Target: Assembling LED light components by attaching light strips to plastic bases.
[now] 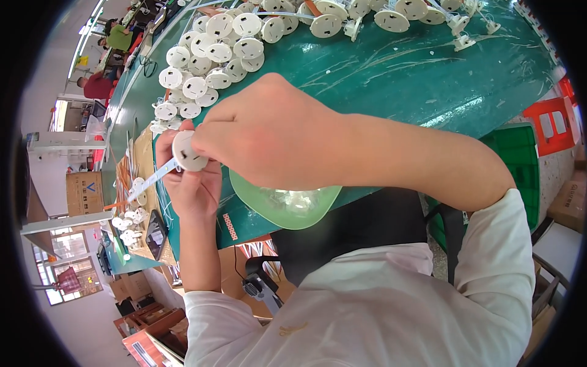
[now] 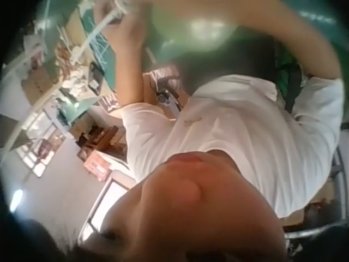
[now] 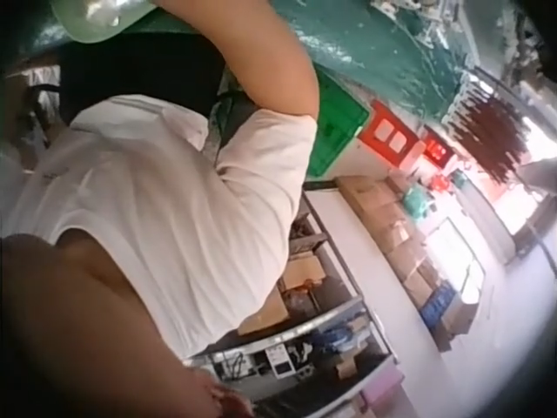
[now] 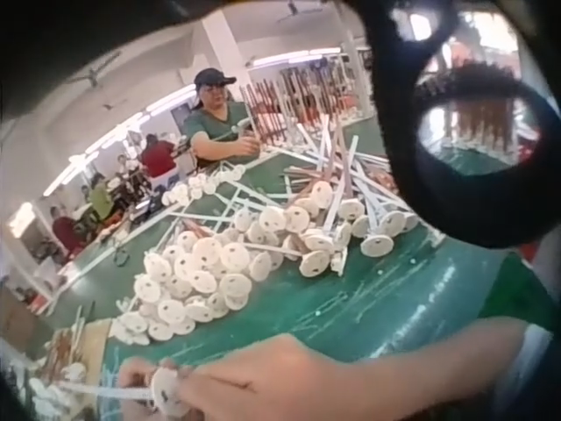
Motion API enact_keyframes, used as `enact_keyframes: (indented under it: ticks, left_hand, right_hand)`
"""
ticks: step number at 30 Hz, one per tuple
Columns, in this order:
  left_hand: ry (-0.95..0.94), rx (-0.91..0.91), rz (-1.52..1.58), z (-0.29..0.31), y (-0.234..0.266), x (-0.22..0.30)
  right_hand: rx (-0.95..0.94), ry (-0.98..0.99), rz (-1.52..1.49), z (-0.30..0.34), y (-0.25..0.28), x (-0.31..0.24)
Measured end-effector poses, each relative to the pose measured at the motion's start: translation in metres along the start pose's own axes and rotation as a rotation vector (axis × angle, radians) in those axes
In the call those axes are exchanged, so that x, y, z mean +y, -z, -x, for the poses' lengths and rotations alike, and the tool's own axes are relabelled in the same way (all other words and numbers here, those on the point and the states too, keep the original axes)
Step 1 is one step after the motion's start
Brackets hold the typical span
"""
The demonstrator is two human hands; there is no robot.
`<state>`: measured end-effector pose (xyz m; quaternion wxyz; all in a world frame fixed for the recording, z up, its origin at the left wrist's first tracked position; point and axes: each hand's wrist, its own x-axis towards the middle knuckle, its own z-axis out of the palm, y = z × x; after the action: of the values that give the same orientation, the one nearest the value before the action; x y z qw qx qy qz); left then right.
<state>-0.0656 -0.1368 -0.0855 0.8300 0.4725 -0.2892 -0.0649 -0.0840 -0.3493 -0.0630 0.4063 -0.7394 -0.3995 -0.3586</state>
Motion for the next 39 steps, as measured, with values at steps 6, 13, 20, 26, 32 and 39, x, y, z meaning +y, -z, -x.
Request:
enact_keyframes:
  ticks: [6,13,20,26,32,39]
  left_hand:
    - [-0.081,0.204,-0.145,0.005,-0.02,-0.005]
    - [-0.043,0.171,-0.07,0.001,-0.019,-0.006]
    - [-0.026,0.16,-0.017,0.001,-0.015,-0.004]
    - [0.042,0.141,-0.324,-0.01,-0.028,0.005]
    - [0.285,0.39,-1.098,-0.019,0.037,0.098]
    - [0.66,0.528,-2.202,0.035,0.191,0.24]
  right_hand:
    - [0.132,-0.054,0.005,0.005,-0.014,-0.005]
    - [0.211,-0.068,-0.081,0.004,-0.015,-0.002]
    - [0.139,-0.072,-0.134,-0.004,-0.012,-0.004]
    - [0.044,-0.128,0.002,-0.002,-0.007,-0.002]
    - [0.056,-0.114,0.038,-0.009,-0.002,0.001]
    - [0.044,-0.048,0.083,-0.013,0.006,0.007]
